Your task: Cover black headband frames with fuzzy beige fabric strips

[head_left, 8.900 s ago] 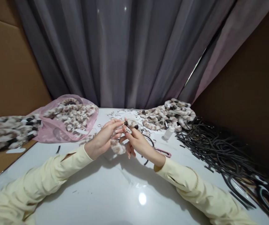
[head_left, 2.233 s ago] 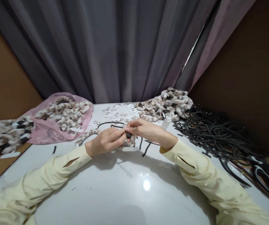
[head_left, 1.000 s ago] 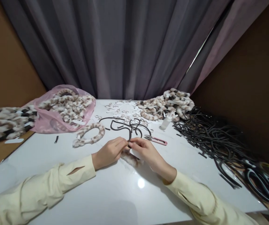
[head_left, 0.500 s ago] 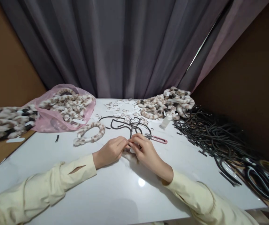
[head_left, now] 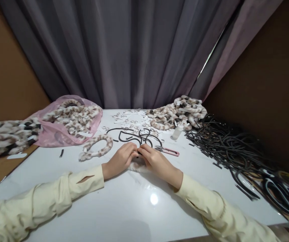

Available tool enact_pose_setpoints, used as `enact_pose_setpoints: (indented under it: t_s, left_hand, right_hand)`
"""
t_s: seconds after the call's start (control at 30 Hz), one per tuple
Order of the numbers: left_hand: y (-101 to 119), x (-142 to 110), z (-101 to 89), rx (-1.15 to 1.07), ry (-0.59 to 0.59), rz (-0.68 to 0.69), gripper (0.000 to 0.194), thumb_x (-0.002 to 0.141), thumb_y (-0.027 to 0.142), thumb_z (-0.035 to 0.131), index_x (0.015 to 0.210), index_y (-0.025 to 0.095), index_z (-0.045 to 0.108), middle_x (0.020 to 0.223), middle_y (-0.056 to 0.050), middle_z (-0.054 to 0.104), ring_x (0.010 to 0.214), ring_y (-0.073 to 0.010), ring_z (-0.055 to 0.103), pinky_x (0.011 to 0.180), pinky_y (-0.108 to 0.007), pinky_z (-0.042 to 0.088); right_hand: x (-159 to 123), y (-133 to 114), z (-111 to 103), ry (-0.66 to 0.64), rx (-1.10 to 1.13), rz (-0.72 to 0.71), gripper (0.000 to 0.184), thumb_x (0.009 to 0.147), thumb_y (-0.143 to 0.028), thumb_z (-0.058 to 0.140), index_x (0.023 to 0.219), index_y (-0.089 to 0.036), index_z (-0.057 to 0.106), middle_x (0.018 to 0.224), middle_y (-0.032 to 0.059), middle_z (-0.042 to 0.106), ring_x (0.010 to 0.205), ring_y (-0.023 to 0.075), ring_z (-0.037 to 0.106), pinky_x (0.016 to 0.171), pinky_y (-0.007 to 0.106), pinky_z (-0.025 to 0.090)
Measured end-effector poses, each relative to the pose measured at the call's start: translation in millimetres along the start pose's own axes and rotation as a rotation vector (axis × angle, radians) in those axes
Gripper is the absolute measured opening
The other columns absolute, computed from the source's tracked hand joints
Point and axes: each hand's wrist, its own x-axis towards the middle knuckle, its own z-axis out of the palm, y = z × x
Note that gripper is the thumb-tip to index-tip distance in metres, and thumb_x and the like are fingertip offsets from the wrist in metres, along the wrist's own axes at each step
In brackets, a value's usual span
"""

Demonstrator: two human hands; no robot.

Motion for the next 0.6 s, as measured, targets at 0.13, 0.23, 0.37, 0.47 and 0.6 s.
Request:
enact_pose_setpoints:
  t_s: [0.13, 0.23, 0.37, 0.47, 0.6]
  left_hand:
    - [-0.5, 3.5, -0.3, -0.074, -0.010, -0.026, 0.019, 0.093, 0.018, 0.033, 0.081, 0.017, 0.048, 0.084, -0.006, 0.054, 0.082, -0.0162, 0.053, 0.074, -0.028, 0.046]
    - [0.1, 3.7, -1.3, -0.116, -0.036, -0.074, 0.019, 0.093, 0.021, 0.033, 0.082, 0.018, 0.048, 0.082, -0.004, 0.054, 0.079, -0.0155, 0.054, 0.072, -0.027, 0.046]
    - [0.8, 1.6, -1.3, -0.163, -0.063, -0.151, 0.016, 0.093, 0.022, 0.034, 0.089, 0.018, 0.049, 0.084, -0.004, 0.057, 0.078, -0.0156, 0.056, 0.071, -0.028, 0.046]
    - [2.7, 0.7, -0.3, -0.146, -0.034, -0.152, 0.017, 0.093, 0.021, 0.033, 0.090, 0.018, 0.049, 0.085, -0.005, 0.057, 0.080, -0.0159, 0.056, 0.072, -0.029, 0.046]
    - [6.8, 2.8, -1.6, -0.167, -0.001, -0.197, 0.016, 0.091, 0.023, 0.036, 0.085, 0.018, 0.049, 0.085, -0.005, 0.057, 0.081, -0.0166, 0.056, 0.074, -0.029, 0.046]
  right_hand:
    - [-0.5, 0.5, -0.2, -0.008, -0.075, 0.001, 0.030, 0.078, 0.003, 0.042, 0.099, -0.015, 0.052, 0.095, 0.0092, 0.055, 0.081, 0.0190, 0.056, 0.069, 0.030, 0.047]
    - [-1.8, 0.4, 1.8, 0.005, -0.077, 0.019, 0.033, 0.075, 0.005, 0.041, 0.099, -0.014, 0.051, 0.095, 0.0092, 0.054, 0.082, 0.0193, 0.055, 0.069, 0.030, 0.046]
    - [-2.7, -0.1, 3.7, 0.042, -0.030, 0.023, 0.037, 0.073, 0.006, 0.039, 0.101, -0.015, 0.050, 0.096, 0.0089, 0.053, 0.079, 0.0181, 0.053, 0.068, 0.030, 0.046]
    - [-2.8, -0.6, 4.4, 0.061, -0.016, 0.016, 0.037, 0.072, 0.006, 0.039, 0.100, -0.016, 0.049, 0.096, 0.0093, 0.053, 0.081, 0.0187, 0.053, 0.069, 0.030, 0.047]
    - [-2.4, 0.4, 4.6, 0.078, -0.020, 0.025, 0.039, 0.070, 0.007, 0.038, 0.099, -0.016, 0.049, 0.096, 0.0092, 0.053, 0.083, 0.0192, 0.054, 0.070, 0.030, 0.047]
